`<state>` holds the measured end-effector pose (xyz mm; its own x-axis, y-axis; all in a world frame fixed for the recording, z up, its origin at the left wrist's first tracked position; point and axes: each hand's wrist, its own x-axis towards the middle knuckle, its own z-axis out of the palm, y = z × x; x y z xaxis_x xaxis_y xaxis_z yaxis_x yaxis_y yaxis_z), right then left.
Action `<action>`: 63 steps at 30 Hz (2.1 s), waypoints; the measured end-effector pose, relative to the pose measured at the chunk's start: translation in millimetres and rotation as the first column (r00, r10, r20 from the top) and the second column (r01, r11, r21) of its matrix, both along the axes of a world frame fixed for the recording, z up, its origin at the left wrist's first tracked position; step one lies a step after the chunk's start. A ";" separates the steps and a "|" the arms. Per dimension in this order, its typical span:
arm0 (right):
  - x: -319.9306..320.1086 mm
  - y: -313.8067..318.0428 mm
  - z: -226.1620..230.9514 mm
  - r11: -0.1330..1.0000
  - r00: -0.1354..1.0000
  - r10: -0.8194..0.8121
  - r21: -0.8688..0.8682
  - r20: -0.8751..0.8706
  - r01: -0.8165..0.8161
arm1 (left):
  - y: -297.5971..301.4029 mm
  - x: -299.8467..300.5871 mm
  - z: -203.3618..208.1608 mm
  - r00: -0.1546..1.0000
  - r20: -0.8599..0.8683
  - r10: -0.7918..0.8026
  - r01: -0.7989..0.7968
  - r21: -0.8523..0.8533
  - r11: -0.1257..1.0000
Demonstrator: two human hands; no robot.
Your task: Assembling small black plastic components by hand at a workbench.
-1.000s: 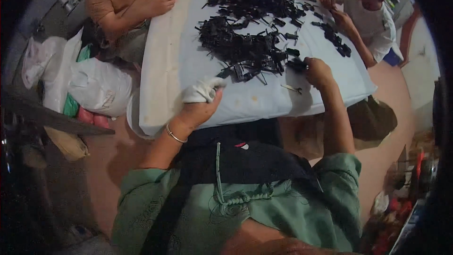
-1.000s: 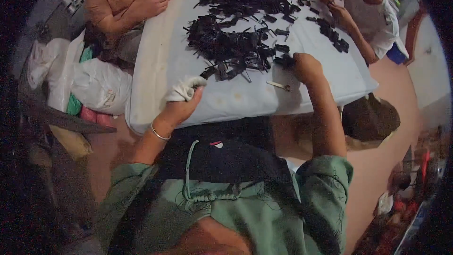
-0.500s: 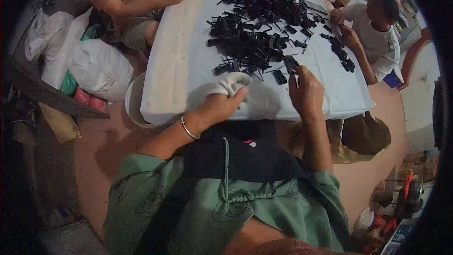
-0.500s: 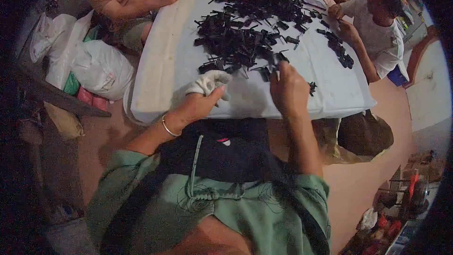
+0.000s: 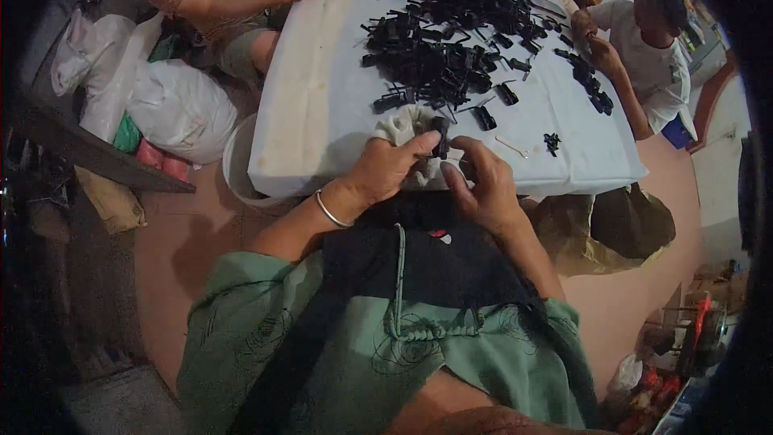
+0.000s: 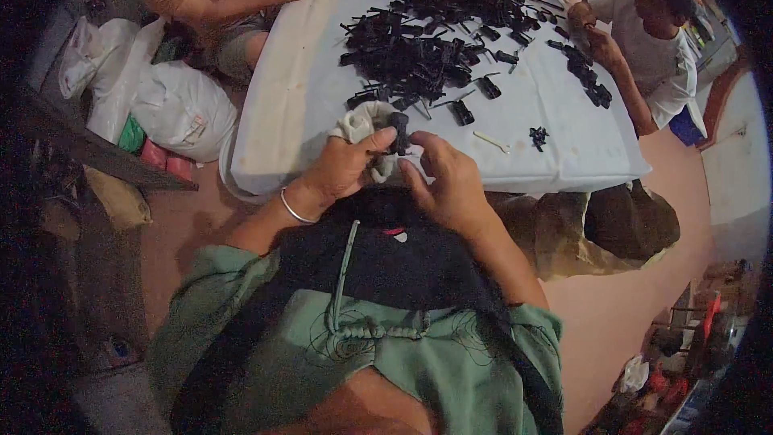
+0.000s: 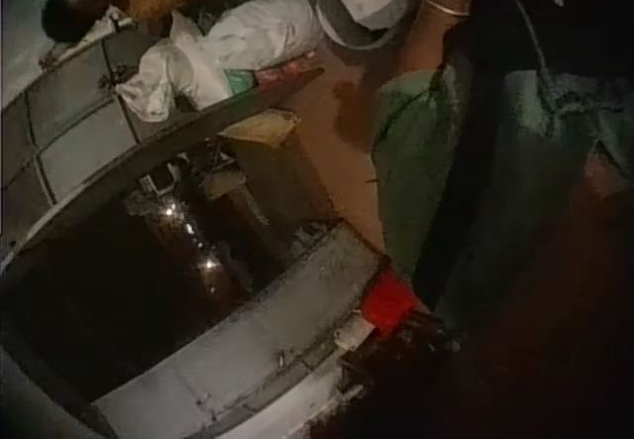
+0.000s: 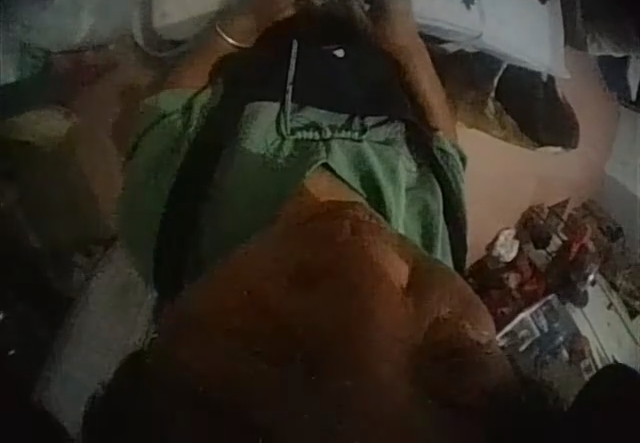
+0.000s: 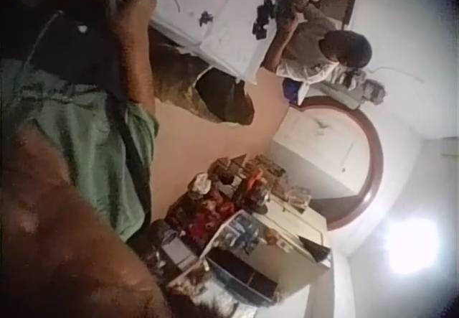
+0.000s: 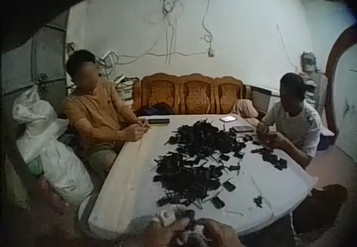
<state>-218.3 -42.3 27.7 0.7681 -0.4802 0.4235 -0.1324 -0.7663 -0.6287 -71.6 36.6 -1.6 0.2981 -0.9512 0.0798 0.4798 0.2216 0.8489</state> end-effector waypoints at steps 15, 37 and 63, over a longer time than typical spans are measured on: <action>17.3 -20.8 -16.3 0.851 0.996 -0.039 0.524 0.084 -0.011 | 8.9 -11.9 12.5 0.918 0.396 -0.037 0.025 0.036 0.999; 7.8 -19.9 -35.5 0.821 0.998 0.040 0.568 0.058 -0.066 | 6.0 -4.1 7.4 0.885 0.464 0.046 -0.108 0.110 0.988; 11.9 -10.0 -22.8 0.872 0.986 0.105 0.464 0.132 -0.154 | 15.8 0.4 10.7 0.832 0.549 -0.073 -0.025 0.168 0.985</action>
